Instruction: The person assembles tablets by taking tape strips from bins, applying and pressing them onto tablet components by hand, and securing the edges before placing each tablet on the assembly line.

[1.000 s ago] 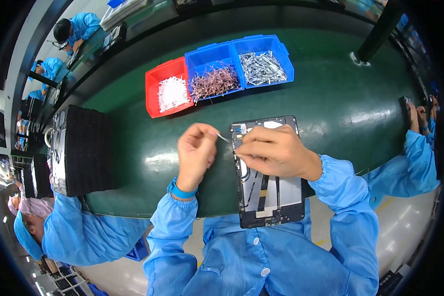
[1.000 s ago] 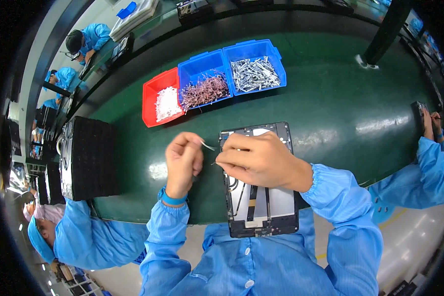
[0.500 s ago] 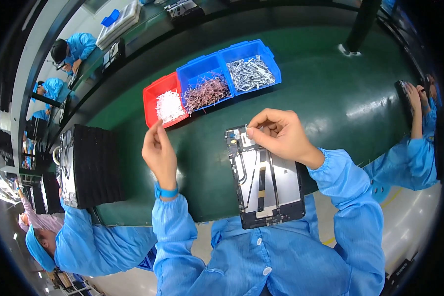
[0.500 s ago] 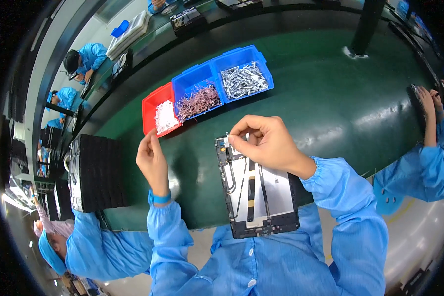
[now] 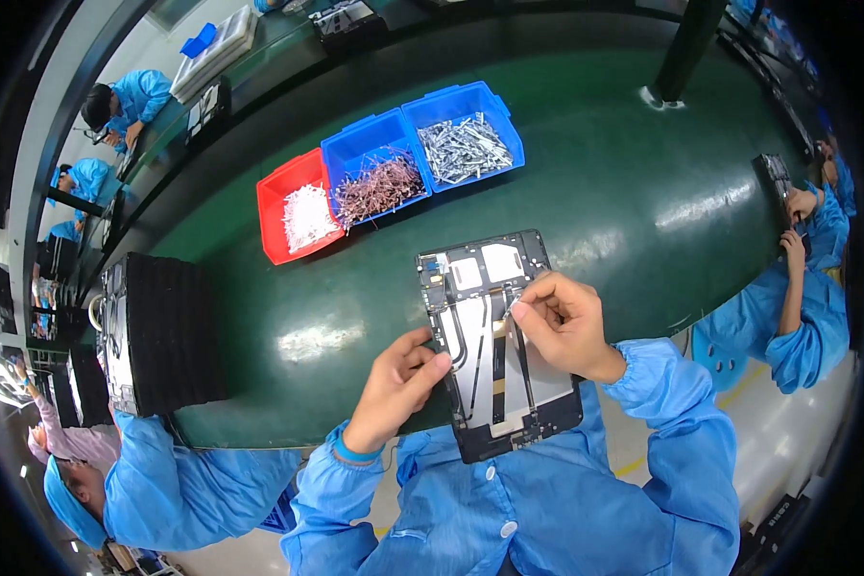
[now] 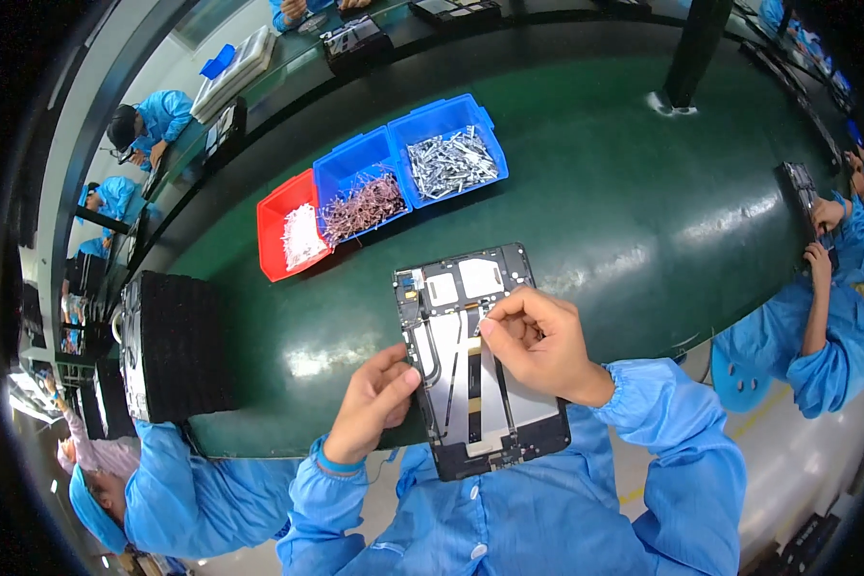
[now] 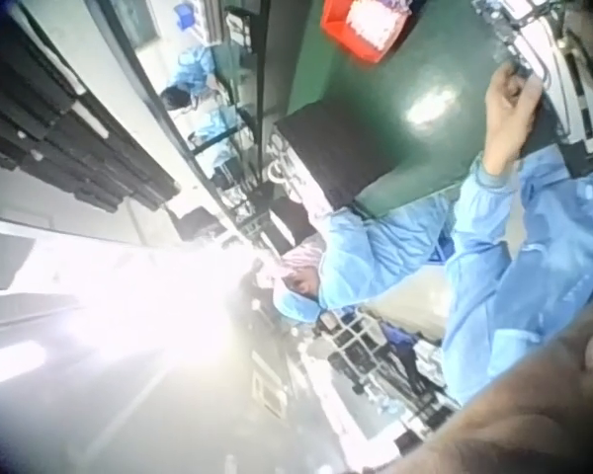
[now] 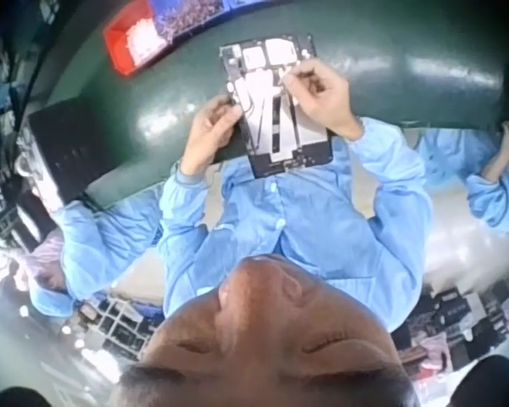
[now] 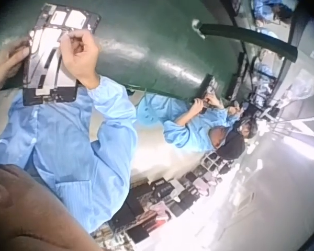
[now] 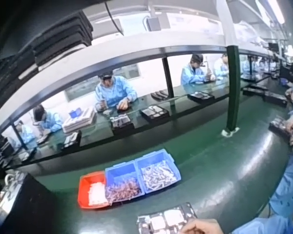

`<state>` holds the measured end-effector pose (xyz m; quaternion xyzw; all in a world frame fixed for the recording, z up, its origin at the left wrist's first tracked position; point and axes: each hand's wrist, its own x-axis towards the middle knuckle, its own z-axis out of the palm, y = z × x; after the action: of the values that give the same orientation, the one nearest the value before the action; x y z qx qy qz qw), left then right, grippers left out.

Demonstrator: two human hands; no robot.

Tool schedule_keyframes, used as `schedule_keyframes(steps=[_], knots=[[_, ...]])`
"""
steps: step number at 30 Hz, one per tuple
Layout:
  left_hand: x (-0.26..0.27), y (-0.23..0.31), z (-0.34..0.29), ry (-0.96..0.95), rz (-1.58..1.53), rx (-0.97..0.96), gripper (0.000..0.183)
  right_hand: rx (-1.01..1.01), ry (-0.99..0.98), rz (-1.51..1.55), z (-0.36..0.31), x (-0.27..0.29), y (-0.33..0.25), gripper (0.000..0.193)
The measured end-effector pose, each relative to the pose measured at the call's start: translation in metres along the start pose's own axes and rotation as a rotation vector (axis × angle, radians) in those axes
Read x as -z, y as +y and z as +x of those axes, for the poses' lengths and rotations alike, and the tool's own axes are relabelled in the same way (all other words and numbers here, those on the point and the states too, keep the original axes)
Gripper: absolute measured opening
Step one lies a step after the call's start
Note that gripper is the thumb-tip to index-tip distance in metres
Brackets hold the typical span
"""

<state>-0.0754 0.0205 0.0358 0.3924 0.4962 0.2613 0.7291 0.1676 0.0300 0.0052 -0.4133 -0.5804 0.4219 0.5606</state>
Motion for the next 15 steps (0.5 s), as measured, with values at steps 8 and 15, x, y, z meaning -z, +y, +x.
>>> schedule_keyframes(steps=[8,15], knots=[[-0.039,0.004,0.025,-0.095,-0.177,-0.013,0.04,-0.126,0.059,0.146,-0.007,0.003,0.002,0.006],[-0.033,0.001,0.03,-0.074,-0.197,-0.045,0.041,-0.122,0.108,0.24,-0.005,-0.001,0.0,0.006]])
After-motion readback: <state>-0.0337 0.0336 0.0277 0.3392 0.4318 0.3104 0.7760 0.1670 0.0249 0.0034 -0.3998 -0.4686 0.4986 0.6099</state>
